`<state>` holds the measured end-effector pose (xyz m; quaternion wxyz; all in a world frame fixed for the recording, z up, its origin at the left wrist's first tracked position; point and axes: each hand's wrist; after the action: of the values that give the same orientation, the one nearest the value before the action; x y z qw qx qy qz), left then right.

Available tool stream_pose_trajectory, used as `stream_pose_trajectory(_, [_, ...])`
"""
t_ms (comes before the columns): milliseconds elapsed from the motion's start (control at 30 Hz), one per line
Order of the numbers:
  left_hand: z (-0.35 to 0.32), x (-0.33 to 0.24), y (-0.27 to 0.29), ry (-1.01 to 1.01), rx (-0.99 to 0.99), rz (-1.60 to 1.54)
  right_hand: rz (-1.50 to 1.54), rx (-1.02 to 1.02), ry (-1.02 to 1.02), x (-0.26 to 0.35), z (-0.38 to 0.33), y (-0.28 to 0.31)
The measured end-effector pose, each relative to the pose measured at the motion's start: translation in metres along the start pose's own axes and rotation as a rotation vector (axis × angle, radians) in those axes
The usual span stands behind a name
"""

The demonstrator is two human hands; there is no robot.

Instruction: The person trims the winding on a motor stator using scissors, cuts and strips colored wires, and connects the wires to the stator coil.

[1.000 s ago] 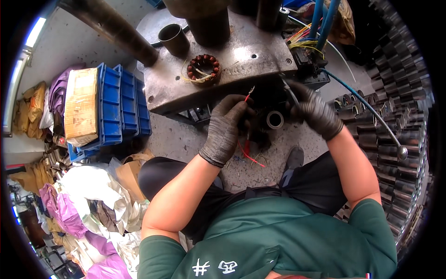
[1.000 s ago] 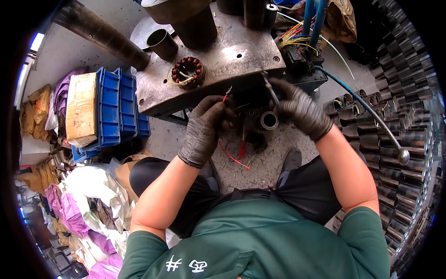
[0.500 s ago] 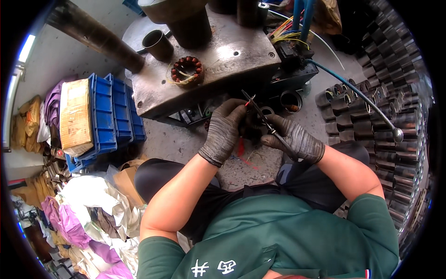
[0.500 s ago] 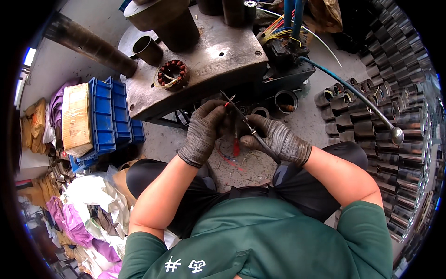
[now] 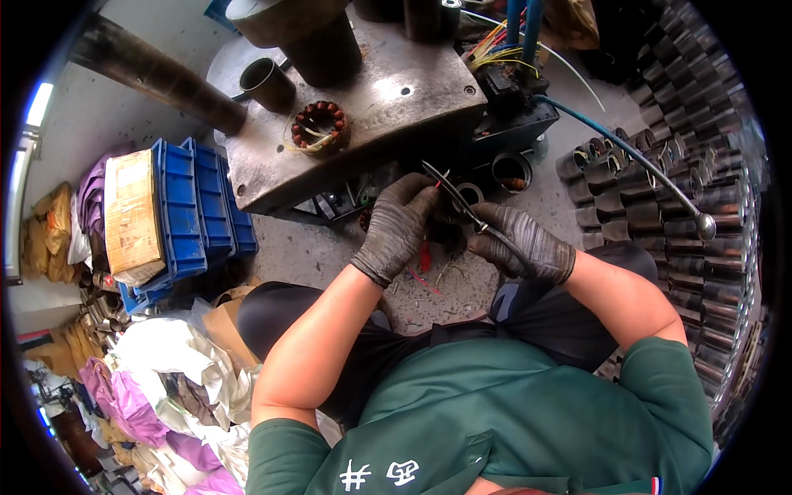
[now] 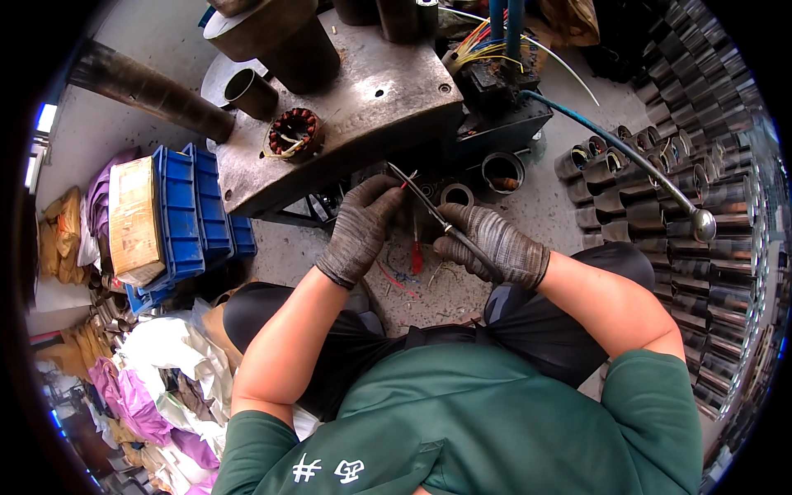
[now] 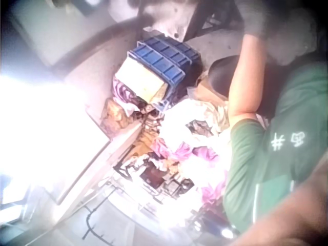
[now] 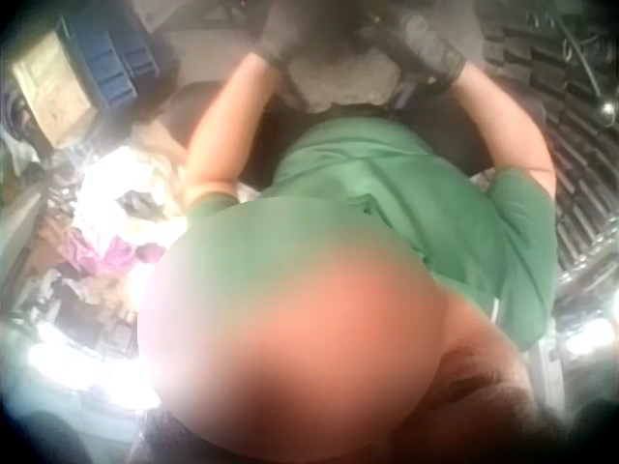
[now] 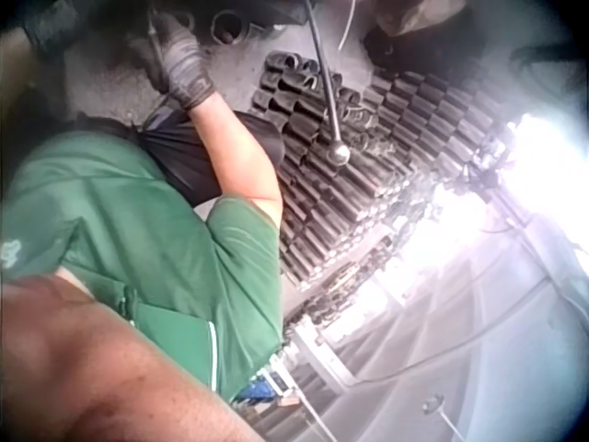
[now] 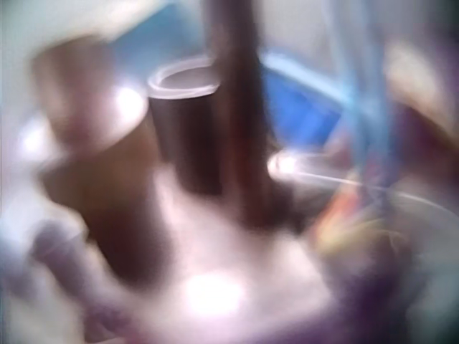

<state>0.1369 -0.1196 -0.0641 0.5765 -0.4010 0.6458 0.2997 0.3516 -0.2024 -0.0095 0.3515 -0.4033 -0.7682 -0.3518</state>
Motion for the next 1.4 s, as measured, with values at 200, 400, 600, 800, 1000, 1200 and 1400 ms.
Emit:
stream_pose_trajectory(200, [0.007,0.013,-0.001,0.015,-0.019,0.108,-0.048,-0.120,0.175,-0.059,0.024,-0.011])
stream_pose_trajectory(400, [0.004,0.006,0.012,0.081,-0.115,-0.198,0.264,-0.116,0.017,-0.033,0.020,-0.005])
stream_pose_trajectory(600, [-0.001,0.008,0.004,0.004,-0.073,-0.197,-0.009,-0.244,0.263,-0.051,0.039,-0.015])
stream_pose_trajectory(800, [-0.007,-0.011,0.001,0.029,-0.122,-0.169,-0.018,-0.252,0.297,-0.043,0.038,-0.013])
stream_pose_trajectory(1000, [-0.007,-0.012,0.003,0.040,-0.114,-0.157,-0.041,-0.210,0.256,-0.029,0.033,-0.008])
stream_pose_trajectory(1200, [-0.006,-0.003,0.007,-0.021,-0.093,-0.268,-0.129,-0.274,0.305,-0.034,0.038,-0.007])
stream_pose_trajectory(1400, [-0.008,-0.012,0.007,-0.006,-0.073,-0.269,0.128,-0.151,0.296,-0.035,0.041,-0.007])
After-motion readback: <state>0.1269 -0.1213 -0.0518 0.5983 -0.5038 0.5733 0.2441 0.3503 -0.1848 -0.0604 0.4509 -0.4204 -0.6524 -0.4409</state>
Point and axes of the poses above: each hand's wrist, its own z-axis towards the middle knuckle, its own y-axis out of the back of the hand, x = y × z, and after that the axes turned 7 degrees about -y, right-handed
